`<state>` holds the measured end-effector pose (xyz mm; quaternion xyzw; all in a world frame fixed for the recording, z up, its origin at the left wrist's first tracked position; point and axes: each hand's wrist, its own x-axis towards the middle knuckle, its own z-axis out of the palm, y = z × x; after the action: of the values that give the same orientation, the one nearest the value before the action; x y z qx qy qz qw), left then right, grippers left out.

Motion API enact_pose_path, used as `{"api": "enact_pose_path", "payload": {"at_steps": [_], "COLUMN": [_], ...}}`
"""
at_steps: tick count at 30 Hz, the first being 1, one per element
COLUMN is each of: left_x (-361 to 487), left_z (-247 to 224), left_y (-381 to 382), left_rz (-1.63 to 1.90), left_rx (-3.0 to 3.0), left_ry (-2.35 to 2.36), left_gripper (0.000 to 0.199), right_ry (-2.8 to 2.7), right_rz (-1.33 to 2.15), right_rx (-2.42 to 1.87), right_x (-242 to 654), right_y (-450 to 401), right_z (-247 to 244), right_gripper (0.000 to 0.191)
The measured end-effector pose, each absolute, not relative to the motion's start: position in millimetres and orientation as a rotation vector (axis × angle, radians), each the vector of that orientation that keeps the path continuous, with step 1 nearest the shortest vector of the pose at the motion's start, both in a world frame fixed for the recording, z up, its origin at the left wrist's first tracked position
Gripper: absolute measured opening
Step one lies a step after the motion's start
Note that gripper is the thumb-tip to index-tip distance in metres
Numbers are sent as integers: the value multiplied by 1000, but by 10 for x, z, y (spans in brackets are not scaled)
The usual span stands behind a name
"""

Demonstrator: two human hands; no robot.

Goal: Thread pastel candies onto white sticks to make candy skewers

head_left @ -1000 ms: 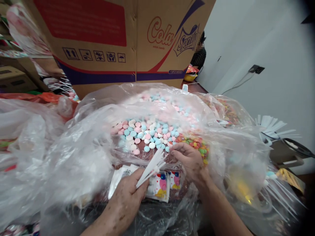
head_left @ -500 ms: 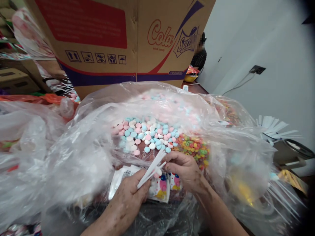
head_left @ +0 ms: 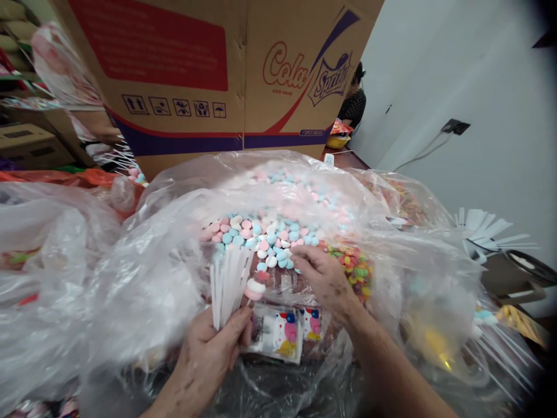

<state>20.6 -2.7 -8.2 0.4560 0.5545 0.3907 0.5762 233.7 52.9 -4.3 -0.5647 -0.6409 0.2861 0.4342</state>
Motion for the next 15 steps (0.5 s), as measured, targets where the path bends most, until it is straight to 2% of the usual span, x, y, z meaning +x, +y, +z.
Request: {"api": "enact_pose_path", "payload": {"at_steps": [4, 7, 10, 15], "left_x": [115, 78, 65, 63], "left_z": [-89, -106, -113, -103], "left_y": [16, 34, 31, 21], "left_rz": [995, 1015, 1022, 1023], "left_rx": [1065, 1052, 1020, 1016], "left_ry": [1272, 1273, 1285, 1288], "left_gripper": [43, 43, 42, 41], "right_ry": [-2177, -2392, -2425, -2233], "right_rz": [220, -53, -86, 57], "right_rx": [-1549, -1652, -1661, -1505], "right_x": [2237, 2161, 2160, 2176], "right_y": [771, 843, 859, 893], "right_z": [-109, -216, -281, -258], "right_gripper": [18, 18, 21, 20]}}
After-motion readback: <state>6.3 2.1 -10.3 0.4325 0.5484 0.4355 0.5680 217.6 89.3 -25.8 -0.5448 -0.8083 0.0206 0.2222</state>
